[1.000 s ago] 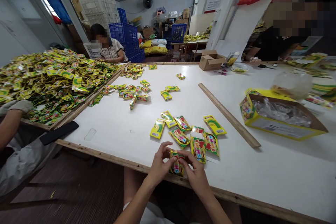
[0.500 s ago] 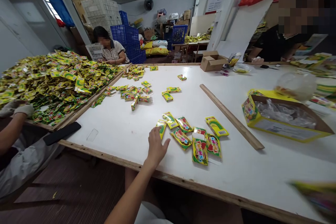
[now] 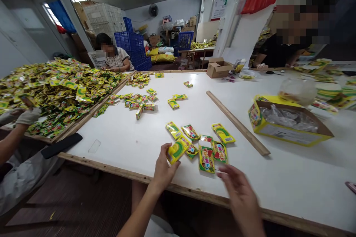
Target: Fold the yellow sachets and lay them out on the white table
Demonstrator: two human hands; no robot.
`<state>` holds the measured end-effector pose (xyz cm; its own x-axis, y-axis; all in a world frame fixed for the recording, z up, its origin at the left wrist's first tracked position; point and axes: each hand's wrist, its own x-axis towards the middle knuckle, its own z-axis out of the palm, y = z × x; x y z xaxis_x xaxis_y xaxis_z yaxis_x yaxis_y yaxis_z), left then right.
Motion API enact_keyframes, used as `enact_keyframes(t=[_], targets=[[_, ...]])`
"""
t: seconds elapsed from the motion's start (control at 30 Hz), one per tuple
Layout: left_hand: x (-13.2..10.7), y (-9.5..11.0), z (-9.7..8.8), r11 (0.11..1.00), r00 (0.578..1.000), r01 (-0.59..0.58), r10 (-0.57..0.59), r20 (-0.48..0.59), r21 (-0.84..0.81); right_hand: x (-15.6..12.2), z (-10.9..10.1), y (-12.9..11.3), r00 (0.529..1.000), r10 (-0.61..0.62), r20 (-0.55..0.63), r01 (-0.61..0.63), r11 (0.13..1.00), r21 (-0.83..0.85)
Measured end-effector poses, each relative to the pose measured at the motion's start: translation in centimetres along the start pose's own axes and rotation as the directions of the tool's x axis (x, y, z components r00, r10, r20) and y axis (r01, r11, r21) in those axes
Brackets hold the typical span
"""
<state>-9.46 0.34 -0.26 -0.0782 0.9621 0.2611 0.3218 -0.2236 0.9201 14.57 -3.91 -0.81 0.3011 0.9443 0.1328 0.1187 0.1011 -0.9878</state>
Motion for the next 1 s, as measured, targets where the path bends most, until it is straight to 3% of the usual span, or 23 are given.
enact_keyframes(t=[0.1,0.2,0.33,0.5,0.77,1.0], targets=[[-2.0,1.3,0.7,0.986,0.986,-0.159,0.156,0.059,0.046,0.4,6.1,-0.8,0.953,0.151,0.261,-0.206,0.958,0.199],[-3.0,1.9,1.0,0.968,0.967,-0.243,0.237,0.090,0.060,0.5,8.8,-1.5,0.935,0.186,0.302,-0.265,0.933,0.244],[-2.9,2.8,0.2,0.993,0.989,-0.114,0.112,0.095,0.013,0.3,8.2,-2.1,0.941,0.153,0.303,-0.222,0.953,0.207],[-1.9,4.0,-0.6,0.999,1.000,0.013,-0.013,-0.003,0.049,0.2,7.3,-2.5,0.929,0.124,0.349,-0.190,0.969,0.160],[-2.1,3.5,0.4,0.996,0.993,0.094,-0.094,-0.071,-0.013,0.1,7.4,-2.0,0.931,0.114,0.346,-0.152,0.985,0.083],[-1.8,3.0,0.6,0.979,0.979,0.202,-0.202,0.026,-0.023,0.0,7.1,-1.3,0.928,0.126,0.350,-0.142,0.990,0.021]])
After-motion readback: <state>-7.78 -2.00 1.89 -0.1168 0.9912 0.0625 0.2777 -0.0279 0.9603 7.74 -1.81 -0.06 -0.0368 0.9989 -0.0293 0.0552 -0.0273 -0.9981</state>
